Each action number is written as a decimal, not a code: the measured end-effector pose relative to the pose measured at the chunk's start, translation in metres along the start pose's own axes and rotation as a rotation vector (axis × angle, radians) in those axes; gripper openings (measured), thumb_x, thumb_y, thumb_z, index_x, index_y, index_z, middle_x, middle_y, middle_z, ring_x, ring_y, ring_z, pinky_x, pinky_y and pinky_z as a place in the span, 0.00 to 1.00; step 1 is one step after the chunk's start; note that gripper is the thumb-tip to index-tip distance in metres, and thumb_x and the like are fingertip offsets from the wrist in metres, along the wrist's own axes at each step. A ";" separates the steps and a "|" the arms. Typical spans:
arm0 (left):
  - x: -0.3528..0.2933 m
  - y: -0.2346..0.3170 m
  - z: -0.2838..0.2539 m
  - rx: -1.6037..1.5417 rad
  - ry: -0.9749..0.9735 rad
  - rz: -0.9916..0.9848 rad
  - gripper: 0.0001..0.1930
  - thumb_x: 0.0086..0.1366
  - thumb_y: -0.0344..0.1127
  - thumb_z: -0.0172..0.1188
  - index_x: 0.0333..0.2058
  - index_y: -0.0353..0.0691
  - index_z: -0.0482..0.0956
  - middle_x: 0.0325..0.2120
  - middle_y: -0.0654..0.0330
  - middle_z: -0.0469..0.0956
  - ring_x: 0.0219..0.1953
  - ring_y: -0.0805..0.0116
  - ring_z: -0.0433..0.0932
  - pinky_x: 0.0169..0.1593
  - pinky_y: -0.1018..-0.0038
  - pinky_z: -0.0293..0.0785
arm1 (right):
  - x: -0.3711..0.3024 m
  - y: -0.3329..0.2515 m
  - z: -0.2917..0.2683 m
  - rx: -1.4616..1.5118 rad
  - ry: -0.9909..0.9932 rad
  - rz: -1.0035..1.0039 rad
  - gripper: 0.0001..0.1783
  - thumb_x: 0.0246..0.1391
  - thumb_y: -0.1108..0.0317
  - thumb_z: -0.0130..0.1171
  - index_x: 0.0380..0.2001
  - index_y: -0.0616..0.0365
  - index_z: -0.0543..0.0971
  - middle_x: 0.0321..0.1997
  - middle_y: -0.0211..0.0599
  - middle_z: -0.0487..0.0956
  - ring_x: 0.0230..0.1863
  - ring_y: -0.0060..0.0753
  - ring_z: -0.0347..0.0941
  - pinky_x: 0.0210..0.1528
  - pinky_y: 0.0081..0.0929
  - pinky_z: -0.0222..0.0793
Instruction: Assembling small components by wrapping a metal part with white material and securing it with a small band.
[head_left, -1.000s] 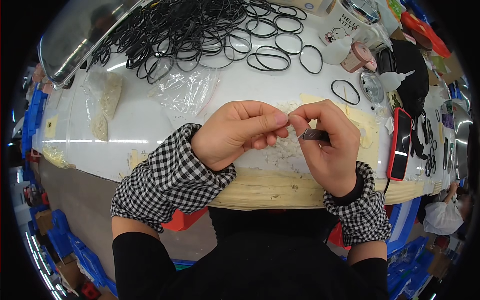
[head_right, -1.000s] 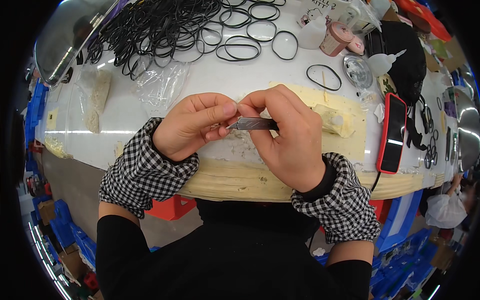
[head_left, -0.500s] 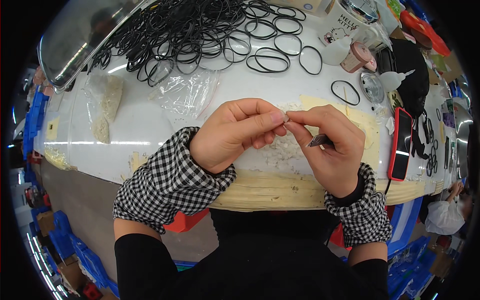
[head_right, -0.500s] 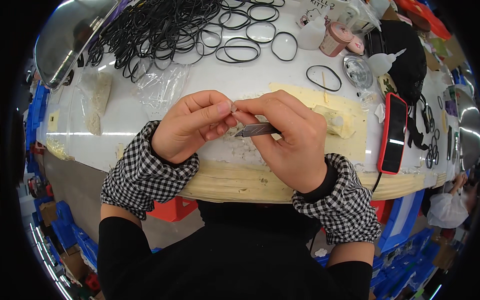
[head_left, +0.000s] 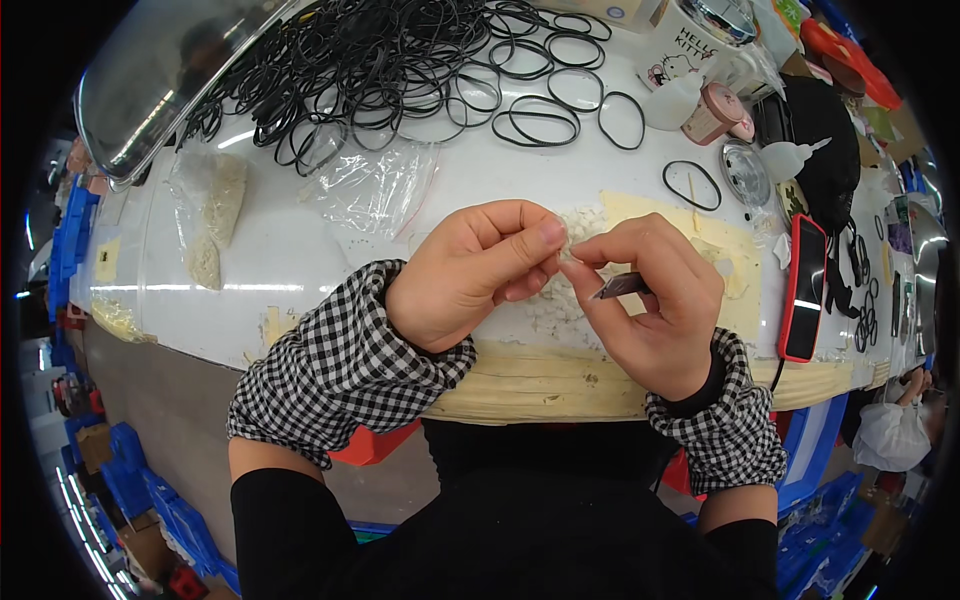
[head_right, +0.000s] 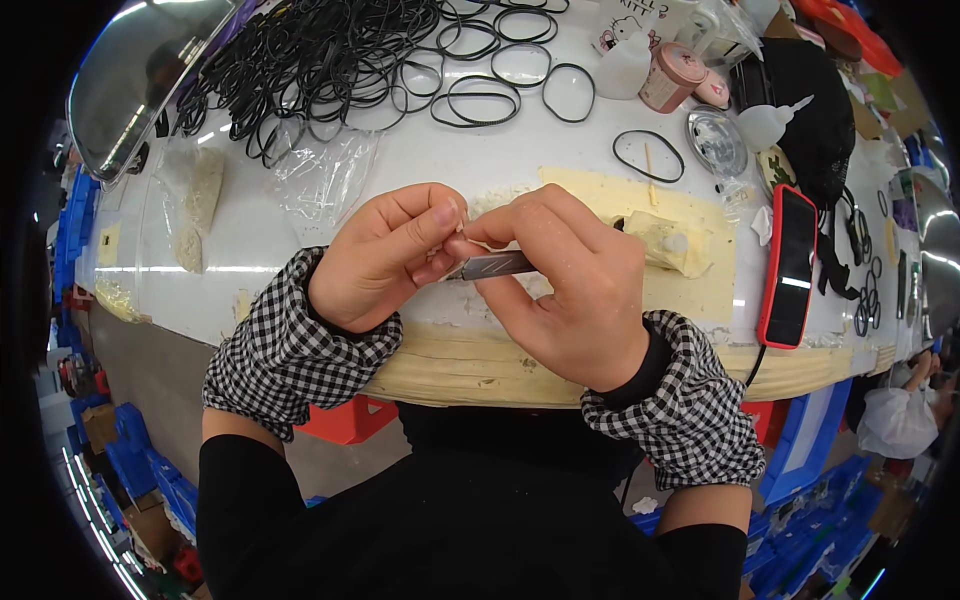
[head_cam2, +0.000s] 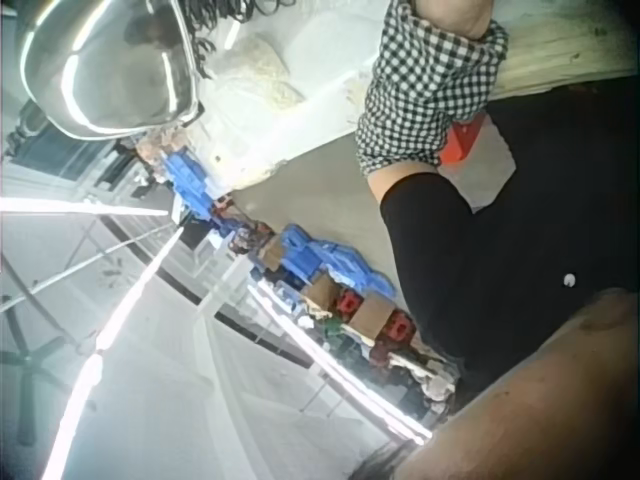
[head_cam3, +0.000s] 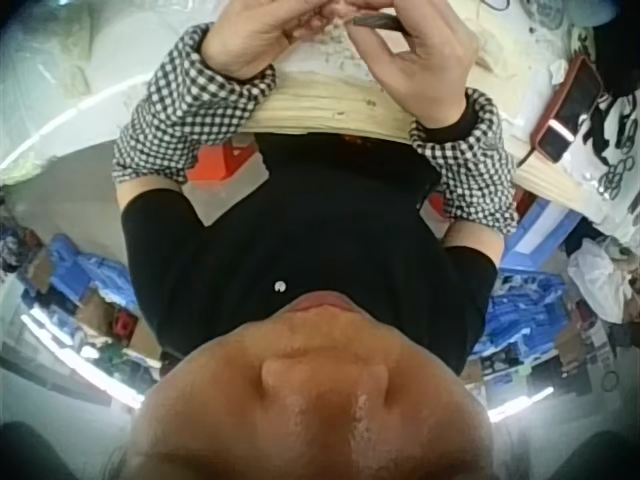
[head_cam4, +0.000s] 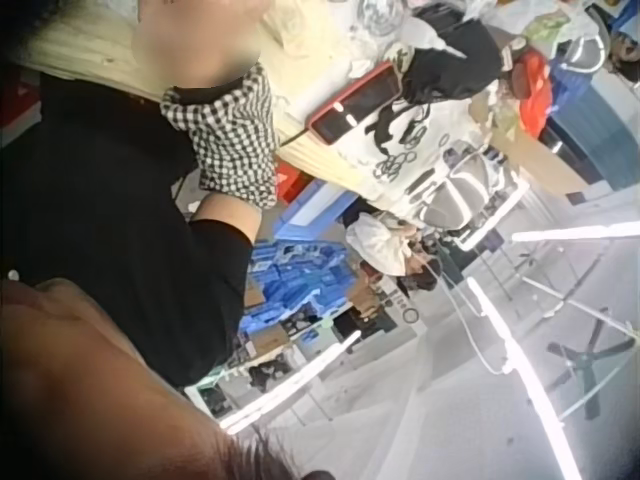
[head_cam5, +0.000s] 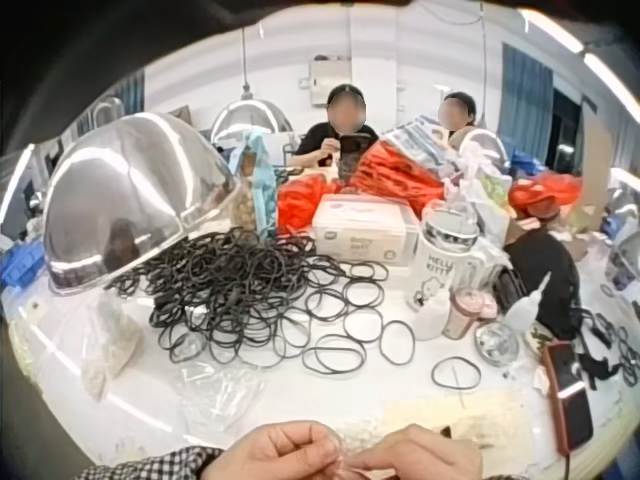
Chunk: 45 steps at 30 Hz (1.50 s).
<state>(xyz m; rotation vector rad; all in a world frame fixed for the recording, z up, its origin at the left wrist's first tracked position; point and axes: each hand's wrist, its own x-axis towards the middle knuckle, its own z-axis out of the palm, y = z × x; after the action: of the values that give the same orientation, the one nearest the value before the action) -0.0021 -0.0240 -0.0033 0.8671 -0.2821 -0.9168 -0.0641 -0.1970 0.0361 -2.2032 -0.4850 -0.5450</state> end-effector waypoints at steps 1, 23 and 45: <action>0.000 0.000 -0.001 0.006 -0.002 0.015 0.10 0.68 0.39 0.49 0.34 0.39 0.72 0.26 0.69 0.71 0.27 0.83 0.63 0.32 0.86 0.61 | 0.001 -0.001 -0.001 -0.041 -0.011 0.008 0.09 0.40 0.76 0.64 0.28 0.60 0.76 0.24 0.33 0.74 0.21 0.26 0.72 0.21 0.19 0.66; 0.004 0.003 -0.003 0.005 -0.168 0.094 0.07 0.66 0.35 0.53 0.33 0.37 0.73 0.25 0.68 0.72 0.25 0.83 0.64 0.28 0.87 0.60 | 0.000 -0.002 -0.010 -0.314 -0.105 0.060 0.20 0.47 0.52 0.63 0.17 0.54 0.69 0.13 0.26 0.69 0.13 0.27 0.65 0.13 0.23 0.56; 0.001 0.010 -0.003 0.118 -0.125 0.062 0.07 0.65 0.35 0.54 0.32 0.36 0.74 0.23 0.67 0.72 0.25 0.83 0.64 0.28 0.86 0.61 | -0.001 0.000 -0.010 -0.343 -0.104 0.021 0.21 0.45 0.51 0.64 0.15 0.53 0.69 0.12 0.26 0.67 0.12 0.26 0.64 0.12 0.23 0.54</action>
<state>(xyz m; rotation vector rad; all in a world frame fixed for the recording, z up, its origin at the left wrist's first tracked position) 0.0060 -0.0204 0.0027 0.9054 -0.4726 -0.9054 -0.0669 -0.2052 0.0411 -2.5710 -0.4482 -0.5358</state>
